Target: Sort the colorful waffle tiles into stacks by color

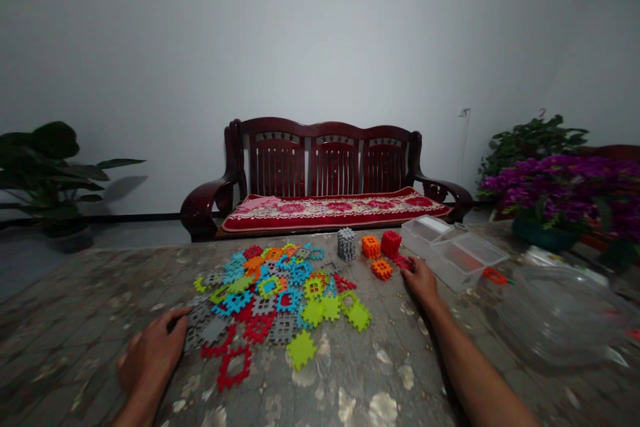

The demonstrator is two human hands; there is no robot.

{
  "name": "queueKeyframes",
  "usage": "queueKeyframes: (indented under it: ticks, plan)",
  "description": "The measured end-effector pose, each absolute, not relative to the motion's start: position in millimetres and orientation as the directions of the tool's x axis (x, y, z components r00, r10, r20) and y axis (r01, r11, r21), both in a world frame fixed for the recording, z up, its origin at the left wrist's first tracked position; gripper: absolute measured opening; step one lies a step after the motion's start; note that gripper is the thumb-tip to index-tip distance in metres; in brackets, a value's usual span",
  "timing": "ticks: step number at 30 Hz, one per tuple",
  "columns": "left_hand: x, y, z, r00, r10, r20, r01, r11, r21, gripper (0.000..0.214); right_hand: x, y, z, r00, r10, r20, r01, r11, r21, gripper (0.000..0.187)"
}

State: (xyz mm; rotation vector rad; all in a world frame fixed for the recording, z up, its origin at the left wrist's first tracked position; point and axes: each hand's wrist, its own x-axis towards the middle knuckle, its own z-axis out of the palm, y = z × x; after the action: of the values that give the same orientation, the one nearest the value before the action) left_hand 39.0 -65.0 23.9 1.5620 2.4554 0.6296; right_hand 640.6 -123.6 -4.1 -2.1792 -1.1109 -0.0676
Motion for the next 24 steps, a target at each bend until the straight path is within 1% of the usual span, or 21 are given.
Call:
queueKeyframes:
  ticks: [4, 9, 11, 13, 15, 17, 19, 22, 24]
  plan:
    - [39.4, -65.6, 24.8, -0.428, 0.901, 0.071, 0.831, 0.362, 0.422, 0.042, 642.5, -125.9, -9.4, 0.662, 0.663, 0.350, 0.688, -0.351, -0.636, 0.051]
    - [43.9, -70.3, 29.3, -0.404, 0.912, 0.071, 0.835, 0.337, 0.435, 0.044, 644.5, -136.9, -12.9, 0.796, 0.519, 0.310, 0.522, -0.332, -0.785, 0.056]
    - [45.4, -71.3, 30.0, -0.396, 0.915, 0.083, 0.838, 0.322, 0.441, 0.043, 639.0, -142.0, -12.1, 0.830, 0.468, 0.303, 0.467, -0.289, -0.836, 0.055]
    - [46.7, -71.1, 29.7, -0.374, 0.924, 0.087, 0.845, 0.300, 0.442, 0.044, 624.5, -145.0, -10.5, 0.812, 0.468, 0.350, 0.485, -0.206, -0.850, 0.049]
    - [47.8, -70.1, 28.6, -0.343, 0.935, 0.092, 0.854, 0.270, 0.446, 0.045, 599.8, -144.9, -8.4, 0.720, 0.542, 0.434, 0.561, -0.087, -0.823, 0.043]
    - [48.8, -68.8, 26.8, -0.311, 0.945, 0.103, 0.861, 0.234, 0.451, 0.046, 567.6, -141.6, -5.8, 0.557, 0.670, 0.491, 0.630, 0.044, -0.775, 0.038]
    - [49.4, -67.7, 24.3, -0.284, 0.952, 0.117, 0.868, 0.204, 0.452, 0.046, 533.0, -136.4, -2.2, 0.376, 0.763, 0.525, 0.683, 0.155, -0.714, 0.034]
    - [48.3, -66.0, 18.3, -0.246, 0.959, 0.140, 0.873, 0.157, 0.461, 0.046, 487.1, -128.9, 4.5, 0.110, 0.812, 0.573, 0.739, 0.319, -0.594, 0.029]
    - [46.3, -64.1, 12.5, -0.230, 0.959, 0.168, 0.870, 0.125, 0.478, 0.045, 463.2, -125.3, 8.7, -0.017, 0.823, 0.567, 0.766, 0.376, -0.522, 0.029]
